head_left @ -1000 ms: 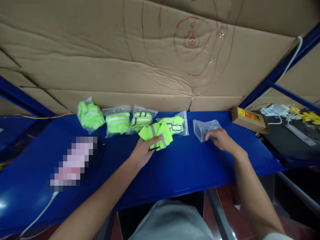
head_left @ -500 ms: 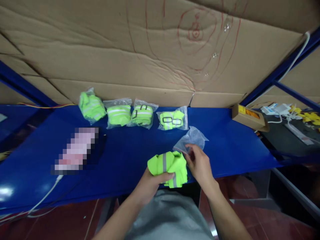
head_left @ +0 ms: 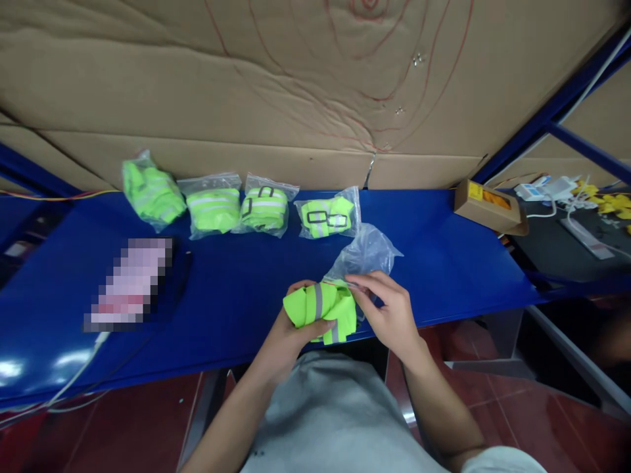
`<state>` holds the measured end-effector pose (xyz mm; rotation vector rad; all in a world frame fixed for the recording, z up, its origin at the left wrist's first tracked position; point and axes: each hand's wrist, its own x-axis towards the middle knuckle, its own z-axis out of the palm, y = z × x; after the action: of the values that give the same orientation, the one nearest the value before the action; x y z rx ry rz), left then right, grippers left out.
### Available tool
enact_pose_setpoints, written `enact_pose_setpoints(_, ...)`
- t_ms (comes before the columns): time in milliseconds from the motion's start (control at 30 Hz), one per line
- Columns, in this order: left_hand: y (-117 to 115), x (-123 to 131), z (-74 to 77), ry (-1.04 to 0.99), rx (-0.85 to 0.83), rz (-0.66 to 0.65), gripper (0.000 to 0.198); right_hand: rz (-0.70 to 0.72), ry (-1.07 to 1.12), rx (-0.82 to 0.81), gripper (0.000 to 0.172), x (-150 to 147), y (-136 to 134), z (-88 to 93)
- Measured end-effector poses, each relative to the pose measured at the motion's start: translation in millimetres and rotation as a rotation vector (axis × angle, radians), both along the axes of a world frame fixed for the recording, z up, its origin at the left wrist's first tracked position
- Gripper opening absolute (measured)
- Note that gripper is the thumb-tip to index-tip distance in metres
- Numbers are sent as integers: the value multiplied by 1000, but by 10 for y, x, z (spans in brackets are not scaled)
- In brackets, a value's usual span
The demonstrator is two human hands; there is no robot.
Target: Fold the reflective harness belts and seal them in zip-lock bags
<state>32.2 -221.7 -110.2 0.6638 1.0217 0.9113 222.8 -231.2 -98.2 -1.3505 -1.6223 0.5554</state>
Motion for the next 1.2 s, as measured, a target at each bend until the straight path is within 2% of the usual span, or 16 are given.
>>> enact_pose_setpoints(100,44,-2,-25,-20,33,-13,76,52,-77,70,32,-2,-32,-7)
enact_pose_setpoints(267,99,-12,-168,-37,77,58,60,51,-267,291,50,-58,-122,-122)
enact_pose_setpoints(400,87,-12,-278,18,189,28,54,61,-310,432,50,-110,-211,-217)
enact_pose_setpoints(500,62,-9,-255,31,240,29,54,9,-301,492,43,-108,-202,-293)
enact_pose_setpoints(600,53,-11,-144,-107,209,125,56,-179,-229,456,28,-86,-135,-371)
enact_pose_setpoints(667,61,-27,-71,-210,157,153,57,-270,-129,301,17,-67,-102,-400)
enact_pose_setpoints(733,75,-54,-31,-258,103,150,59,-250,8,132,8,-55,-104,-397)
enact_pose_setpoints(800,87,-83,-30,-261,46,144,61,-175,135,62,12,-56,-134,-372)
enact_pose_setpoints(900,78,-105,-64,-224,20,110,68,-100,216,57,22,-84,-166,-345)
enact_pose_setpoints(1000,38,-88,-86,-206,-60,118,70,-148,207,34,15,-123,-156,-382)
enact_pose_setpoints(1100,6,-35,-88,-202,-198,200,65,-208,92,135,17,-170,-167,-451)
enact_pose_setpoints(1200,5,31,-87,-222,-208,269,66,-210,-53,219,25,-228,-225,-488)
